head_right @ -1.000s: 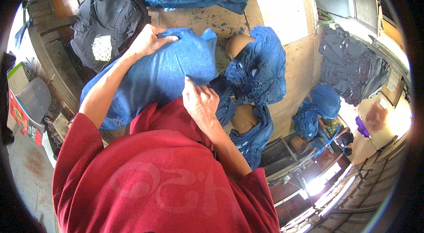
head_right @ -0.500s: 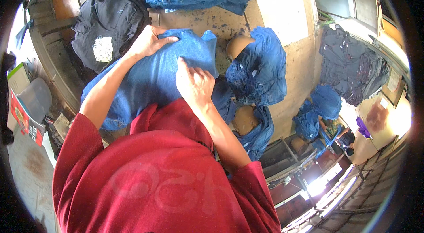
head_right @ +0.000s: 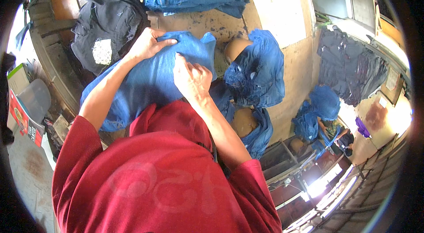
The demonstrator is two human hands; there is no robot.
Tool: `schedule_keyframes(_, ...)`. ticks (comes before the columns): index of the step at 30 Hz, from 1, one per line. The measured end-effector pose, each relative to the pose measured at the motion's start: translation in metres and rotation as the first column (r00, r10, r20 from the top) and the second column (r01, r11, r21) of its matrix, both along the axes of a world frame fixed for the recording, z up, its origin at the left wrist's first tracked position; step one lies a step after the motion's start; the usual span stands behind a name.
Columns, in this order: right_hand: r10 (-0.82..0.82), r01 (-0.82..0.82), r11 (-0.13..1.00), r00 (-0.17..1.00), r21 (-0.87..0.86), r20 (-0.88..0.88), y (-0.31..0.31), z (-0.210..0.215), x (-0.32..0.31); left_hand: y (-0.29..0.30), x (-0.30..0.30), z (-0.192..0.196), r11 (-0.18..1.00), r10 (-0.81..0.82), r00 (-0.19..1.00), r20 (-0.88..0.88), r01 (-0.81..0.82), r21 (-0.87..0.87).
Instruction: The person uses a small metal tool to scrape and abrade the surface of a pair of blue jeans on a workbench. They repeatedly scrape different areas, lift and reposition the fabric, and occasionally pull at threads to create a worn, distressed look.
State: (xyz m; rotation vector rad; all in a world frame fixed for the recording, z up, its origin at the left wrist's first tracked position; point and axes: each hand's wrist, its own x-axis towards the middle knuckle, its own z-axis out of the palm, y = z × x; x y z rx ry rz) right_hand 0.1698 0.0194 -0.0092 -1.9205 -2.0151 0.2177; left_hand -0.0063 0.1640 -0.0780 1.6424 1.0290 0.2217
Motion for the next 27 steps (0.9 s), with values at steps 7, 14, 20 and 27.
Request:
schedule_keyframes(7, 0.002, 0.001, 0.998, 0.999, -0.062, 0.034, -0.028, 0.007, 0.002, -0.002, 0.000, -0.004, 1.000, 0.021, 0.999, 0.024, -0.021, -0.003)
schedule_keyframes(14, -0.062, 0.055, 0.987, 0.997, -0.153, -0.040, -0.067, 0.035, 0.010, -0.004, 0.002, -0.012, 0.997, 0.042, 0.997, 0.068, -0.046, 0.063)
schedule_keyframes(20, -0.047, 0.046, 0.999, 0.996, -0.025, -0.075, -0.022, 0.011, 0.013, -0.001, 0.005, -0.007, 0.999, 0.043, 0.999, -0.022, -0.044, -0.023)
schedule_keyframes(27, -0.012, 0.014, 0.997, 1.000, -0.075, 0.026, -0.025, 0.010, 0.010, -0.003, 0.007, -0.007, 0.998, 0.067, 0.998, -0.002, -0.067, 0.001)
